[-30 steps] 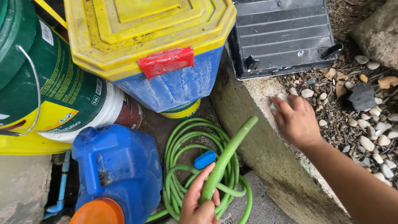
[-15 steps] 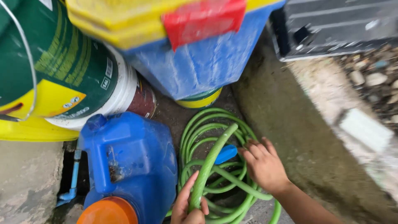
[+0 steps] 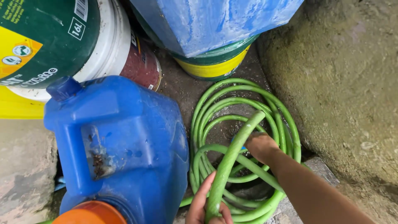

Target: Scrubbing a green garden hose with a brush in an outdoor utility area.

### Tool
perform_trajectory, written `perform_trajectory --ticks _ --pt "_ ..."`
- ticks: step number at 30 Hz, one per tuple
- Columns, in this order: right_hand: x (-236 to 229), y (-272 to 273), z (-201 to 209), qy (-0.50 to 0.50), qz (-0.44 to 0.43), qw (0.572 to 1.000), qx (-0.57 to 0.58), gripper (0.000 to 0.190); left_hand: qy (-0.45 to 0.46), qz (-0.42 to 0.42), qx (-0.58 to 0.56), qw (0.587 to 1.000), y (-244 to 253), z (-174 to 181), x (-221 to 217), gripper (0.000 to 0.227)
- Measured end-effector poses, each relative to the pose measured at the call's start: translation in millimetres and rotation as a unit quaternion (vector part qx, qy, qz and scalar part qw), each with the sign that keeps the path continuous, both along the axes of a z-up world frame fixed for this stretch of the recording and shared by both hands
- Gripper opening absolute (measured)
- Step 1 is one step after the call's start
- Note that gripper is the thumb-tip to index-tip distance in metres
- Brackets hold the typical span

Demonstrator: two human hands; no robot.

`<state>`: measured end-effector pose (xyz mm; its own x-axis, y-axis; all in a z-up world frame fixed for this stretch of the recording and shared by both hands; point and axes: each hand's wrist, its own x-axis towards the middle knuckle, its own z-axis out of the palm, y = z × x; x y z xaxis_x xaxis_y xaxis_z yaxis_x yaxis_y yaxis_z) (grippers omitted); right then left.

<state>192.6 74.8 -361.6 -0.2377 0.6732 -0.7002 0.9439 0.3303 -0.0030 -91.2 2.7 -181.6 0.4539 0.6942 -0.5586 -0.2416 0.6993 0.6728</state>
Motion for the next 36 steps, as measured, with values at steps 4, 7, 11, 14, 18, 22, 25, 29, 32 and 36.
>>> perform_trajectory --ticks 4,7,11,14,18,22,25,29,32,36 --pt "10 -12 5 0.023 -0.072 0.997 -0.009 0.041 0.022 -0.007 0.015 1.0 3 14 12 0.088" --pt "14 -4 62 0.02 -0.221 0.975 0.016 0.046 0.062 0.013 0.058 0.996 4 26 21 0.071" --pt "35 -4 181 0.03 -0.386 0.911 0.144 0.027 0.05 0.008 0.076 0.996 11 56 38 0.061" --pt "62 -17 250 0.021 -0.444 0.872 0.203 0.027 0.037 -0.018 0.091 0.995 19 92 56 0.058" --pt "85 -25 339 0.015 -0.455 0.851 0.261 0.027 0.012 -0.013 0.121 0.992 22 146 82 0.055" --pt "104 -74 379 -0.023 -0.443 0.867 0.229 0.025 -0.04 -0.012 0.138 0.99 15 164 90 0.056" --pt "120 -138 390 -0.037 -0.45 0.875 0.175 0.026 -0.05 -0.031 0.14 0.988 14 187 88 0.057" --pt "128 -166 402 -0.064 -0.445 0.886 0.109 0.031 0.022 -0.077 0.167 0.983 25 231 89 0.054" --pt "120 -122 424 -0.066 -0.43 0.897 0.078 0.03 0.067 -0.096 0.132 0.984 29 248 100 0.055" --pt "105 -13 425 -0.02 -0.397 0.914 0.08 0.028 0.059 -0.06 0.122 0.989 34 243 114 0.057"
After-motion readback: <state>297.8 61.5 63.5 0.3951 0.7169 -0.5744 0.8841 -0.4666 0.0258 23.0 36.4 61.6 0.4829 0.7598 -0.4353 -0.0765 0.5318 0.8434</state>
